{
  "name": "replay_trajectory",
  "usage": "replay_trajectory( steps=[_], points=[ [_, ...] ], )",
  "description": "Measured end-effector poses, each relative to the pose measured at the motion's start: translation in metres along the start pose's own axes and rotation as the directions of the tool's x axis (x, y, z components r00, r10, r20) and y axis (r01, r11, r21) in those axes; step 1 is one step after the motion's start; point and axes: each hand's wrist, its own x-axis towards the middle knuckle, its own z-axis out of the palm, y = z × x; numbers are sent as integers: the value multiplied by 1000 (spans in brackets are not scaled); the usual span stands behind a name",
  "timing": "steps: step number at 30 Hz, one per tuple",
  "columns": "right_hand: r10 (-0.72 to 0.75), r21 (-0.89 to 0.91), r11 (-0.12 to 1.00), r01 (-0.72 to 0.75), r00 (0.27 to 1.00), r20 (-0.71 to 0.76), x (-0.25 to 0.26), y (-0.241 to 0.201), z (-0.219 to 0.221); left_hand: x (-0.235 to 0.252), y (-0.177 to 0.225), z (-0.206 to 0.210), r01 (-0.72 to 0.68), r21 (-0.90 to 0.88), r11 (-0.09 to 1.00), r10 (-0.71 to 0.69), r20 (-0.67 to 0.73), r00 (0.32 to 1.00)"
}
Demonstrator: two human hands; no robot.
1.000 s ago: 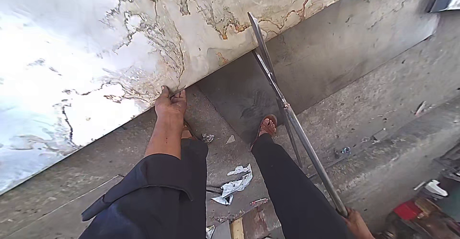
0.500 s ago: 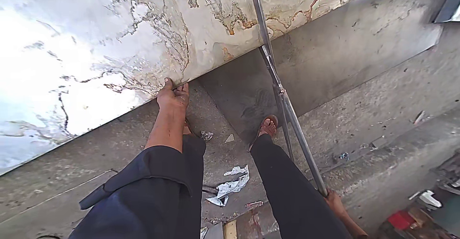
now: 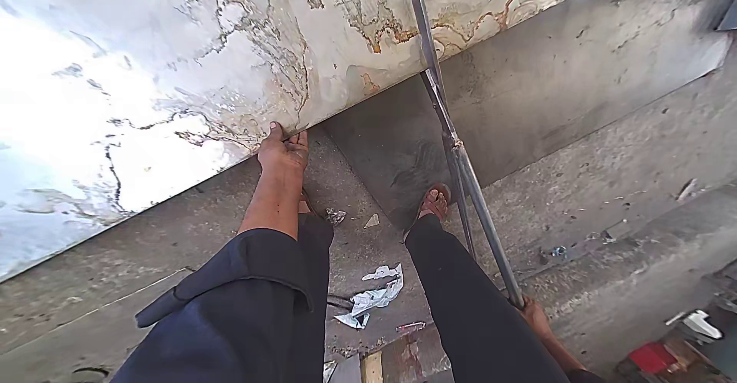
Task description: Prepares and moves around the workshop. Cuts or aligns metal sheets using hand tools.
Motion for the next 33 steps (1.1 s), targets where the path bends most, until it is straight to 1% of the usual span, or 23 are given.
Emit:
replay_trajectory(
  steps=[5,10,15,22,26,28,31,33],
  points=[
    [-13,28,1000,13,1000,-2,4,5,-1,-3,-1,2,-8,6,1000,8,2,1000],
    [22,-33,999,-21,999,26,8,1,-1,-1,0,2,4,-4,1000,-5,-14,1000],
    [44,-63,997,-43,999,16,11,-5,2,2,-1,1,-3,0,1000,3,-4,1000],
    [40,-74,996,-41,999,-10,18,7,10,0,0,2,2,-4,1000,-2,-5,1000],
    [38,-143,989,-40,999,-10,24,19,21,-1,0,1,10,-10,1000,-10,-1,1000],
    [16,-131,991,-19,1000,-21,24,20,25,-1,1,1,12,-19,1000,-12,1,1000],
    [-11,-67,998,7,998,-57,18,13,22,-1,0,1,9,-28,1000,-9,9,1000],
    [-6,-64,998,3,999,-45,18,13,21,0,0,2,7,-14,1000,-7,-5,1000]
  ],
)
